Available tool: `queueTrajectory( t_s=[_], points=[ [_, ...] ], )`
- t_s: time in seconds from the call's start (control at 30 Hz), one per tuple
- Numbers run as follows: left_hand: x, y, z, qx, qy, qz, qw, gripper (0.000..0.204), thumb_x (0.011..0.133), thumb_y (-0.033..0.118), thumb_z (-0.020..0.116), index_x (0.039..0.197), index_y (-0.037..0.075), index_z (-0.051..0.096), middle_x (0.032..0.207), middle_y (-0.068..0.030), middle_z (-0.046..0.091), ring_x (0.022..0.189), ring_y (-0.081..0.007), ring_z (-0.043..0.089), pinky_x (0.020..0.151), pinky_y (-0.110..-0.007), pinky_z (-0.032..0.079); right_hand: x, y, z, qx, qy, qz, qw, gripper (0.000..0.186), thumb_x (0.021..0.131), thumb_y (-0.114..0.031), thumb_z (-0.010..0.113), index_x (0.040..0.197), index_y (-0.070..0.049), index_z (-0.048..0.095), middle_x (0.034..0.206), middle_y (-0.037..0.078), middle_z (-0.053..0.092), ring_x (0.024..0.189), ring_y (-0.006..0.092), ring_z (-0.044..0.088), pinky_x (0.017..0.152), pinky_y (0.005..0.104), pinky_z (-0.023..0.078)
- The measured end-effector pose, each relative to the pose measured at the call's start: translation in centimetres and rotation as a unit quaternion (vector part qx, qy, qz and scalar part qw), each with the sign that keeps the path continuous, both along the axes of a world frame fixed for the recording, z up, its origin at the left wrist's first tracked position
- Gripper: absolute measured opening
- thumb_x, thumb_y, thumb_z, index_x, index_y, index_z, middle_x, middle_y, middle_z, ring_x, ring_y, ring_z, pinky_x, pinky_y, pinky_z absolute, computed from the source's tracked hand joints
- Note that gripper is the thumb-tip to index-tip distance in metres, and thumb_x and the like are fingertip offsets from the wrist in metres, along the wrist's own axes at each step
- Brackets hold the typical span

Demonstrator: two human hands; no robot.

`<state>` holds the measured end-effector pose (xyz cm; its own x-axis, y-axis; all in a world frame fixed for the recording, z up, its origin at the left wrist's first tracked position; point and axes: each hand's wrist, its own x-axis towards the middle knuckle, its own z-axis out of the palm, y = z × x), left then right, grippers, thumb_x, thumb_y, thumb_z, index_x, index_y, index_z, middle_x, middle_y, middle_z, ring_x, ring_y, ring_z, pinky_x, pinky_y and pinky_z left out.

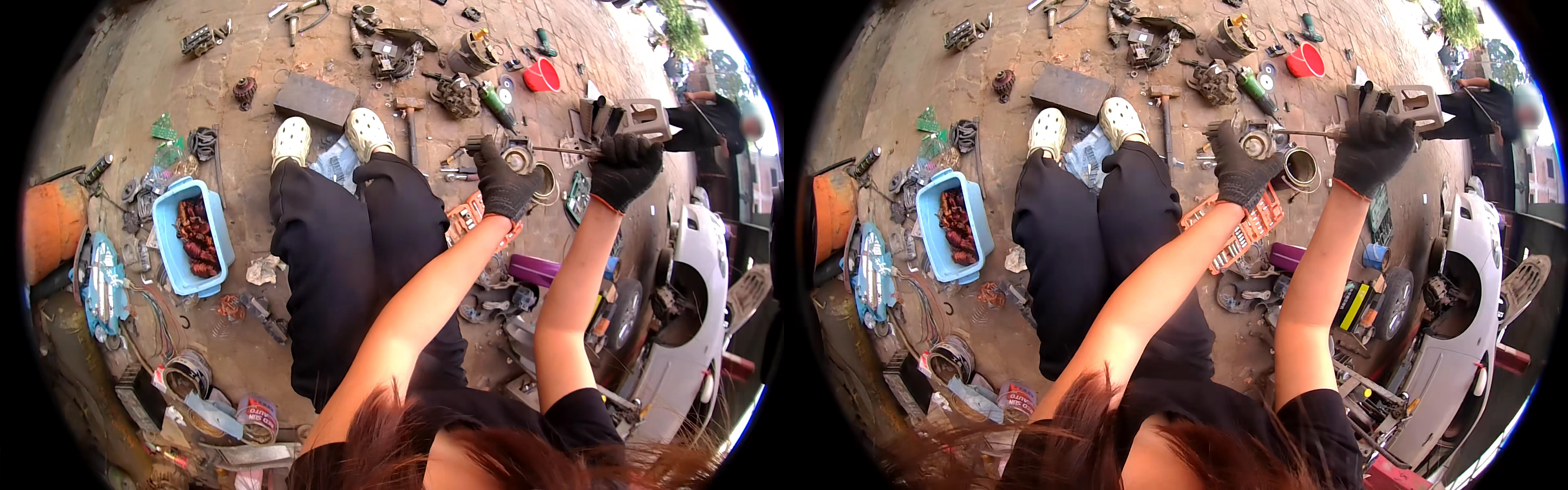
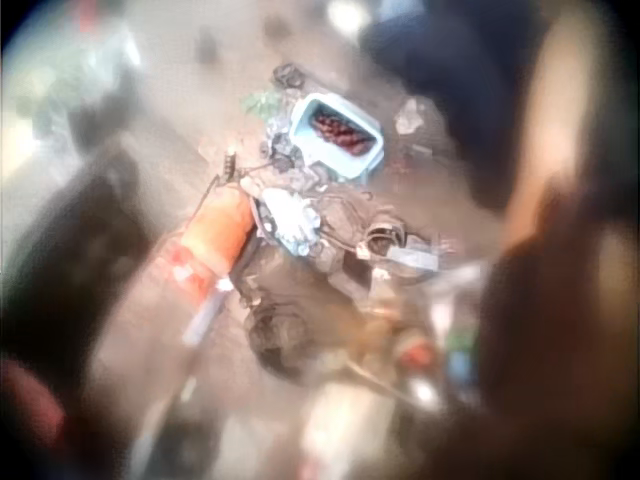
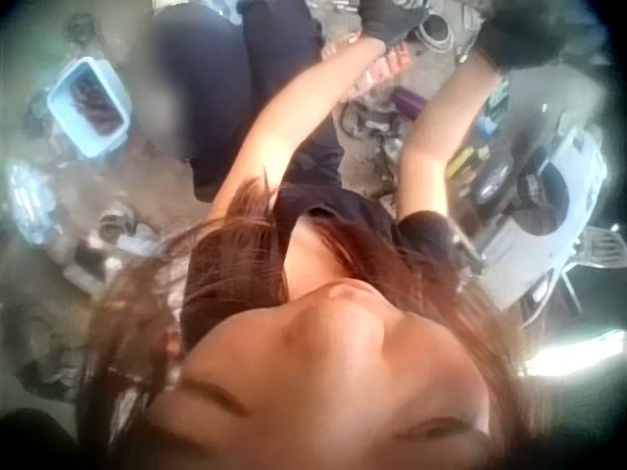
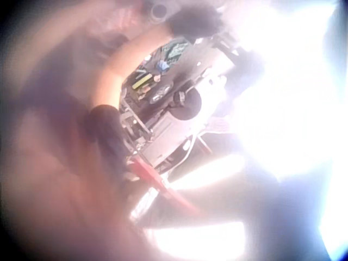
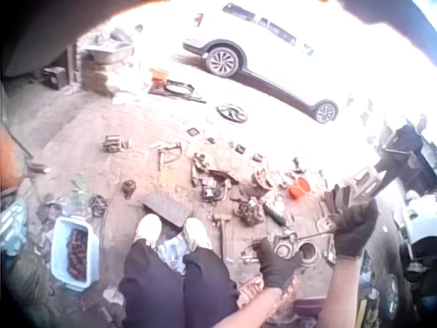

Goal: The person sits on the ground and uses a hammer and screwdriver to disassemble and reassemble a small mechanical part. They repeatedly strike the part with the hammer and manipulate it with their hands.

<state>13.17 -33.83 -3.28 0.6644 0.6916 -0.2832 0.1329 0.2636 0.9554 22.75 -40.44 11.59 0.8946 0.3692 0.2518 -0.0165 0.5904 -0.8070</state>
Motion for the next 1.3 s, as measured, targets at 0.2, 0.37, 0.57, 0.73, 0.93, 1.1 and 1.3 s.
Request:
queueTrajectory(
  t_s=[0.2,0.37,0.57,0.73,0.93,1.1,1.3],
  points=[
    [0.9,-1.0,1.4,0.020,0.005,0.081,0.996,0.107,0.056,0.016,0.083,0.140,0.000,0.019,0.127,-0.0264,0.036,0.116,-0.0409,0.043,0.098,-0.042,0.040,0.4,-0.2,0.2,-0.002,0.051,-0.135,0.990,0.042,0.089,-0.038,0.052,0.057,-0.019,0.032,0.051,-0.006,0.022,0.043,0.0102,0.020,0.043,0.0266,0.020],
    [0.4,-0.3,3.1,0.016,0.014,0.089,0.996,0.105,0.058,0.014,0.082,0.141,0.001,0.018,0.121,-0.0248,0.038,0.110,-0.0421,0.045,0.096,-0.044,0.040,0.6,-0.7,-0.5,0.032,0.062,-0.140,0.988,0.040,0.086,-0.036,0.051,0.054,-0.018,0.036,0.046,-0.004,0.027,0.040,0.0103,0.020,0.043,0.0260,0.022],
    [0.6,-0.1,3.9,0.023,0.005,0.108,0.994,0.104,0.058,0.015,0.081,0.140,0.001,0.018,0.119,-0.0250,0.038,0.109,-0.0429,0.045,0.093,-0.045,0.041,0.4,0.3,0.3,-0.006,0.029,-0.159,0.987,0.039,0.086,-0.035,0.051,0.055,-0.017,0.036,0.047,-0.004,0.027,0.040,0.0108,0.020,0.043,0.0266,0.022],
    [1.2,-0.5,4.0,0.028,0.006,0.119,0.993,0.101,0.060,0.015,0.080,0.139,0.001,0.020,0.119,-0.0255,0.039,0.108,-0.0432,0.045,0.092,-0.046,0.041,1.0,0.3,2.0,-0.039,-0.004,-0.089,0.995,0.048,0.089,-0.041,0.045,0.052,-0.019,0.025,0.048,-0.004,0.019,0.042,0.0114,0.017,0.042,0.0288,0.017],
    [0.4,-0.7,4.4,0.083,0.025,0.082,0.993,0.099,0.062,0.013,0.079,0.141,0.003,0.021,0.122,-0.0247,0.040,0.112,-0.0411,0.042,0.094,-0.045,0.038,1.0,-0.2,2.1,-0.035,-0.003,-0.083,0.996,0.036,0.082,-0.035,0.056,0.056,-0.018,0.037,0.047,-0.005,0.029,0.040,0.0108,0.019,0.044,0.0275,0.022],
    [0.0,-0.8,4.4,0.166,-0.051,0.134,0.976,0.101,0.059,0.006,0.078,0.143,0.005,0.022,0.123,-0.0247,0.040,0.112,-0.0410,0.039,0.097,-0.046,0.035,2.0,-3.2,1.3,0.044,0.014,0.000,0.999,0.038,0.081,-0.035,0.055,0.053,-0.019,0.034,0.045,-0.005,0.027,0.040,0.0097,0.022,0.044,0.0262,0.022],
    [-0.7,-0.1,5.1,0.153,-0.060,0.146,0.976,0.101,0.060,0.007,0.078,0.143,0.004,0.021,0.122,-0.0247,0.040,0.111,-0.0411,0.040,0.094,-0.047,0.035,1.0,-3.1,0.7,0.080,0.019,-0.002,0.997,0.039,0.079,-0.034,0.058,0.052,-0.019,0.034,0.045,-0.006,0.026,0.041,0.0090,0.025,0.045,0.0256,0.021]
  ],
)
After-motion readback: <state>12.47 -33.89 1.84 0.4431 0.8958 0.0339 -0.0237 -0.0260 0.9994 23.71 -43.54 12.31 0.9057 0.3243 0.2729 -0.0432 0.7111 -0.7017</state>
